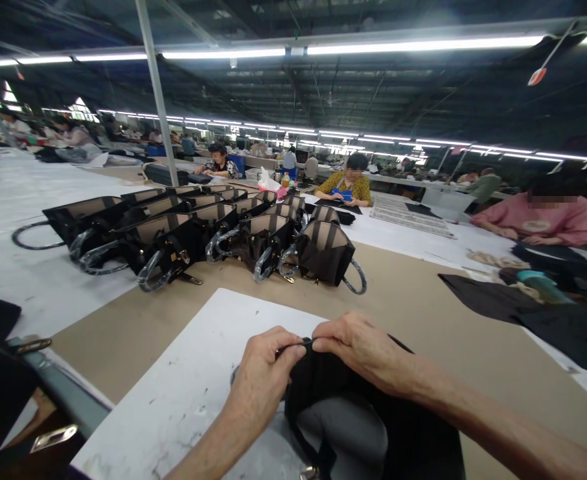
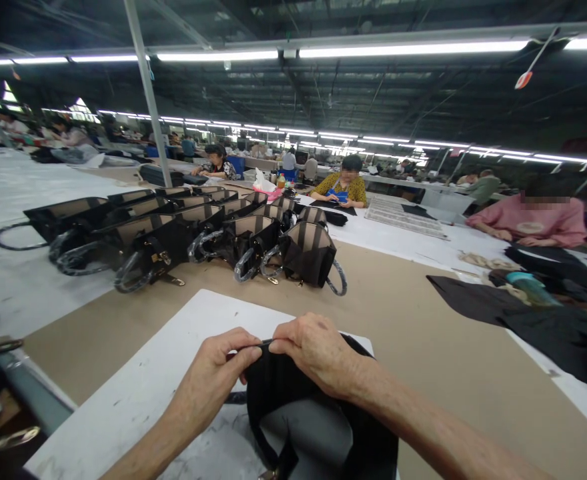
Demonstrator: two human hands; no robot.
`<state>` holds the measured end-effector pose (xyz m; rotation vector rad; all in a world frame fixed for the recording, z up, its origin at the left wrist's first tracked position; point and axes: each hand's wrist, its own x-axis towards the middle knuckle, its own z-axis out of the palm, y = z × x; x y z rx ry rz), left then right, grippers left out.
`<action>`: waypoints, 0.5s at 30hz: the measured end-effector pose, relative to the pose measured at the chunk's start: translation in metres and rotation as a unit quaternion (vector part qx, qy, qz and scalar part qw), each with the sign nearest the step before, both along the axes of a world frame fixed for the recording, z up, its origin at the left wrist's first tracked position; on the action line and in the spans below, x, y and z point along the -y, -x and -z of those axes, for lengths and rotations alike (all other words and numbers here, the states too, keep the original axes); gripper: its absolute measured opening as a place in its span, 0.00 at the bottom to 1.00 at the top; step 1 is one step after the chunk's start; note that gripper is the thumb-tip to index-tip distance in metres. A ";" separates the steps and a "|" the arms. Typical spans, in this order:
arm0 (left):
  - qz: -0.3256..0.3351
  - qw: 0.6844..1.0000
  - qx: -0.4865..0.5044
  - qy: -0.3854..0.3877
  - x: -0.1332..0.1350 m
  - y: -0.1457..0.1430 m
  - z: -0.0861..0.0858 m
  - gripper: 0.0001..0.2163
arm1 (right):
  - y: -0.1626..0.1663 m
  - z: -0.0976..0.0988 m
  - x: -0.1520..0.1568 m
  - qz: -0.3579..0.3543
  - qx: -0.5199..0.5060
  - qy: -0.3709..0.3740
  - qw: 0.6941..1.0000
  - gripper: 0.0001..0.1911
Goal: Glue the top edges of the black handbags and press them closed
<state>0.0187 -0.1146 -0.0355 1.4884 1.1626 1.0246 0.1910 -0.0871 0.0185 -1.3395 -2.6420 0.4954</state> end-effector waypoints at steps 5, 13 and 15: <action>-0.009 0.997 -0.060 -0.044 -0.002 -0.002 -0.006 0.09 | 0.004 0.004 -0.001 -0.019 0.080 -0.062 0.995 0.14; 0.008 0.997 -0.057 -0.057 -0.004 0.001 -0.008 0.08 | -0.004 0.005 0.002 -0.011 0.066 -0.036 0.997 0.16; 0.010 0.998 -0.044 -0.052 -0.006 0.001 -0.005 0.08 | -0.017 0.002 0.000 -0.002 0.056 -0.011 0.998 0.16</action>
